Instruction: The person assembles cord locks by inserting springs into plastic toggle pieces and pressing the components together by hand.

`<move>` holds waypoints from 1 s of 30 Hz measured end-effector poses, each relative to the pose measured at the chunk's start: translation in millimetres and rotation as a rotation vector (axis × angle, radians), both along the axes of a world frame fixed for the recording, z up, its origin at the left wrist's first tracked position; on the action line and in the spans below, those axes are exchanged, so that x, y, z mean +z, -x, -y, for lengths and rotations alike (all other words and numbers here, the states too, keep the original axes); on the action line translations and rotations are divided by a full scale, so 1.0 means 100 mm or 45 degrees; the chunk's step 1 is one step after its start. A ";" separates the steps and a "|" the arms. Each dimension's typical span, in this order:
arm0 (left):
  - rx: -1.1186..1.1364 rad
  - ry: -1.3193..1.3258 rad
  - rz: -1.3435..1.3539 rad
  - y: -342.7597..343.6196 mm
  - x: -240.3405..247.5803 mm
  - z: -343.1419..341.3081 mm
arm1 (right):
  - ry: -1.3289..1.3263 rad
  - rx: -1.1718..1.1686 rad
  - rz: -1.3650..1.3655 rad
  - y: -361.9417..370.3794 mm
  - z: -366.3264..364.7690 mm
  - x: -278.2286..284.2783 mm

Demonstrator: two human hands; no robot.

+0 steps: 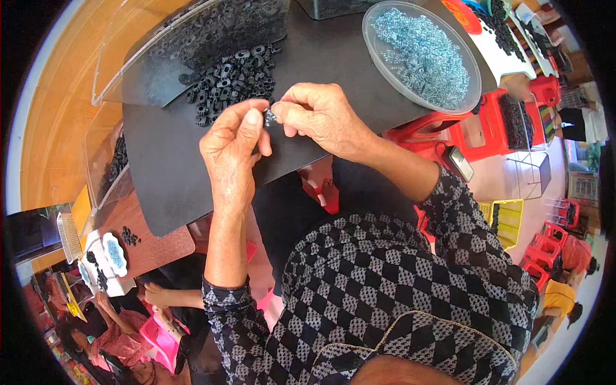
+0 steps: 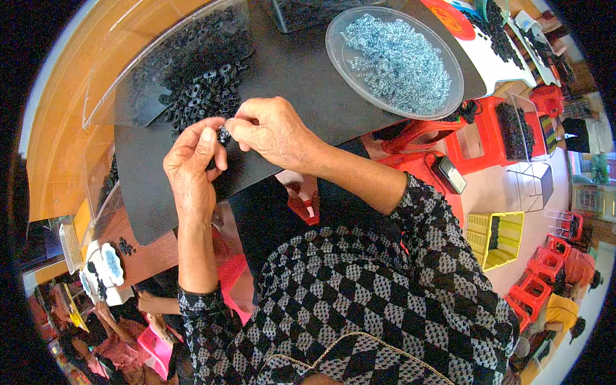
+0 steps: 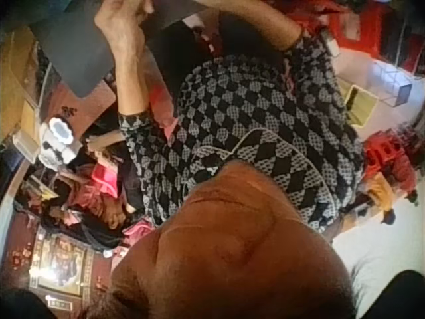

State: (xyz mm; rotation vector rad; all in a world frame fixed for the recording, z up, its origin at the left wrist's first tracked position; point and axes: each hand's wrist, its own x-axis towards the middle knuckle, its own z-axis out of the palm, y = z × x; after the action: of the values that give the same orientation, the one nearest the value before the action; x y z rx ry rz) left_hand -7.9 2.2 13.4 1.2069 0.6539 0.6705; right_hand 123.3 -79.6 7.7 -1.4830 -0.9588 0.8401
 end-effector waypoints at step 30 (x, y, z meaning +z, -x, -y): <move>-0.149 0.149 -0.050 0.07 -0.04 -0.09 | -0.054 0.026 0.063 -0.03 0.01 -0.07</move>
State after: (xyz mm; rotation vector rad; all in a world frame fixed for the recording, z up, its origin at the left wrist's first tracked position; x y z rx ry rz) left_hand -14.6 11.7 9.8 1.1425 0.6416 0.5054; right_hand 126.0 -80.1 1.0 -1.4653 -1.0247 0.7962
